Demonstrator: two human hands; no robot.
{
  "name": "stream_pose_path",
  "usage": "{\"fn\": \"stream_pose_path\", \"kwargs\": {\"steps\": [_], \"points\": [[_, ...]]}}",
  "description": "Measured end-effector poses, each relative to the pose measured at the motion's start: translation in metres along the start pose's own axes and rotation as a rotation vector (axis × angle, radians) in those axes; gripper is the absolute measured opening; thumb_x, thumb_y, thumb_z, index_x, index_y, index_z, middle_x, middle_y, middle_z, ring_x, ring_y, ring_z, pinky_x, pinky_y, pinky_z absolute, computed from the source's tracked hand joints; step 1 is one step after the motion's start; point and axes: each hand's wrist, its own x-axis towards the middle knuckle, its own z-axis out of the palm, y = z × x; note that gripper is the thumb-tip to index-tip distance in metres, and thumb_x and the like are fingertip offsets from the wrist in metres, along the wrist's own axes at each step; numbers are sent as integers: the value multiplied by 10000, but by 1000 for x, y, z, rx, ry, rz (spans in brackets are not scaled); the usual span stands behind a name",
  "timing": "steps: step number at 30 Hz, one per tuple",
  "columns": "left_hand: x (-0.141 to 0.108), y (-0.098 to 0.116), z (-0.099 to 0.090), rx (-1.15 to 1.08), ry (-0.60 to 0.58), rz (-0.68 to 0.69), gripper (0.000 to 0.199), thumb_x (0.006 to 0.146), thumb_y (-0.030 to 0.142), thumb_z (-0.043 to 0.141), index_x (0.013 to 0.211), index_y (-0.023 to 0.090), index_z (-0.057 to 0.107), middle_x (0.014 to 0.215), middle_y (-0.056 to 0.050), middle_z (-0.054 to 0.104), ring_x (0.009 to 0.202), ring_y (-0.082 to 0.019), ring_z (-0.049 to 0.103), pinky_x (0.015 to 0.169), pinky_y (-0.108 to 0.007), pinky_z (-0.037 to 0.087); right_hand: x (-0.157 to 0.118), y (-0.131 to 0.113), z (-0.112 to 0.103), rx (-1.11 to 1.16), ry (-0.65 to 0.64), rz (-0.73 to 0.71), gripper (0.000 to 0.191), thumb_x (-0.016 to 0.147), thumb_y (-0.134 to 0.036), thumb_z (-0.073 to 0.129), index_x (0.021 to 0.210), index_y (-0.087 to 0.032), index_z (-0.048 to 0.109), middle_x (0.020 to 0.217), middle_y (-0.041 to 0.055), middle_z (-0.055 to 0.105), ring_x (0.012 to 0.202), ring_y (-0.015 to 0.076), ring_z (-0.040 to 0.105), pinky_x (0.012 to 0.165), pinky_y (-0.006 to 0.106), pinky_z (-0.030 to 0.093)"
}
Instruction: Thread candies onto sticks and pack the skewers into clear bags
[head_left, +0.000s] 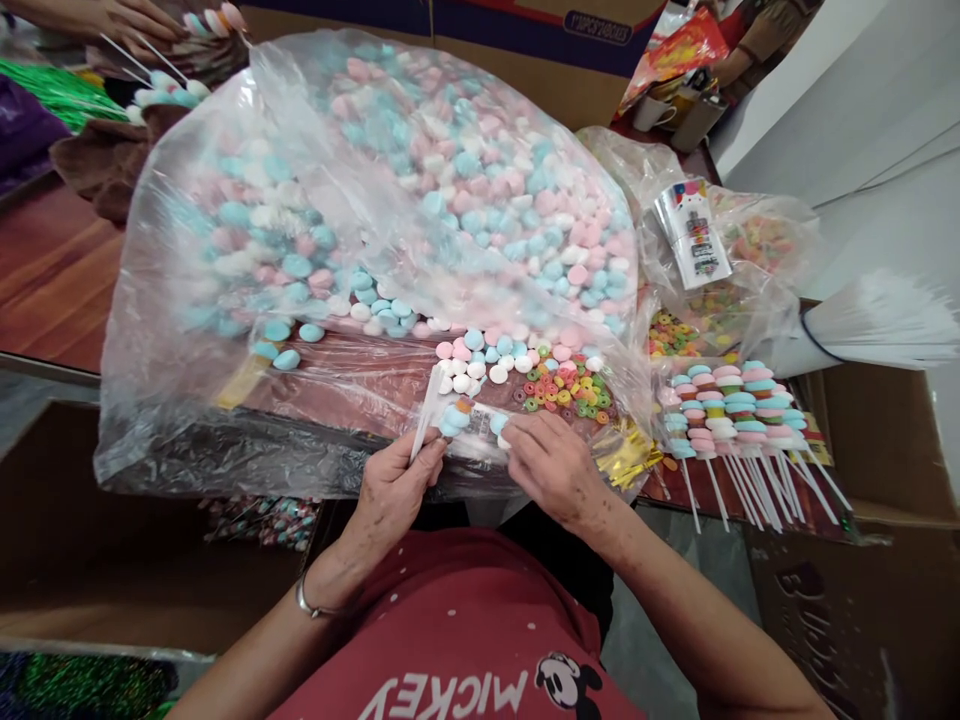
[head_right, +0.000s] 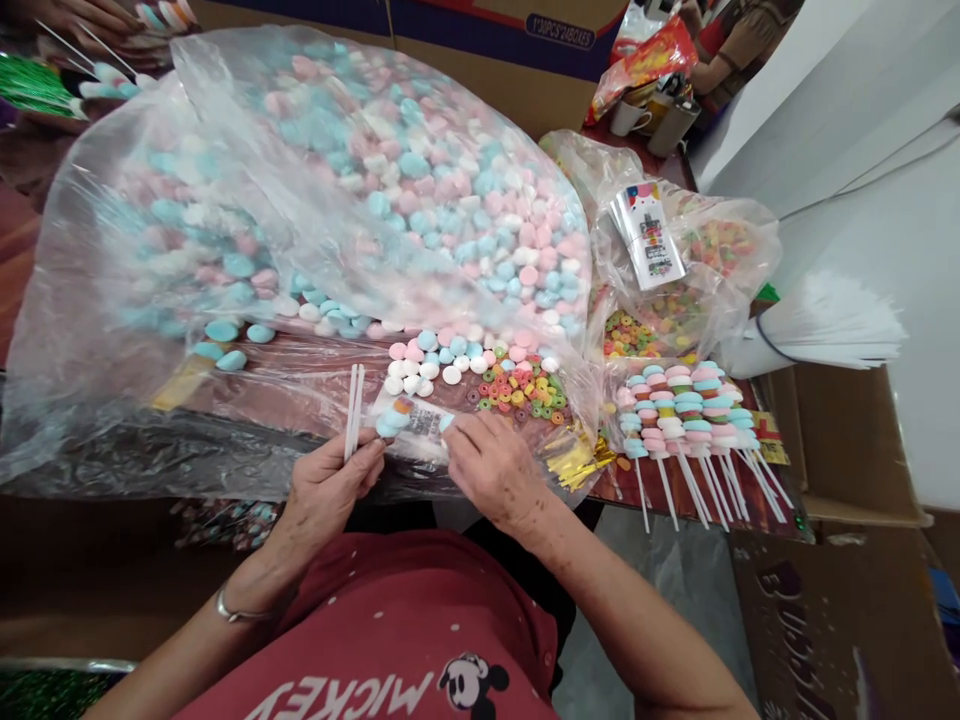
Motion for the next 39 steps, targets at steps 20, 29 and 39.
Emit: {"fn": "stream_pose_path", "kwargs": {"steps": [20,29,39], "points": [[-2,4,-4,47,28,-1,280,856,378,607,668,170,593,544,40,450,495,-86,358,447,-217,272,1,-4,19,-125,-101,61,241,971,-127,443,1106,-167,639,1073,122,687,915,222,608,833,353,504],[-4,8,-4,248,-110,102,283,893,339,538,662,178,573,553,48,436,522,-97,379,505,-221,312,12,15,21,904,270,860,144,759,-260,664,893,-210,669,795,10,688,683,144,615,630,274,516],[-1,24,7,398,-211,116,283,886,365,486,725,174,620,544,63,412,518,-101,379,523,-214,317,27,16,9,1476,409,1135,232,523,-226,809,729,-183,709,679,-22,694,561,87,578,515,198,470]]}}
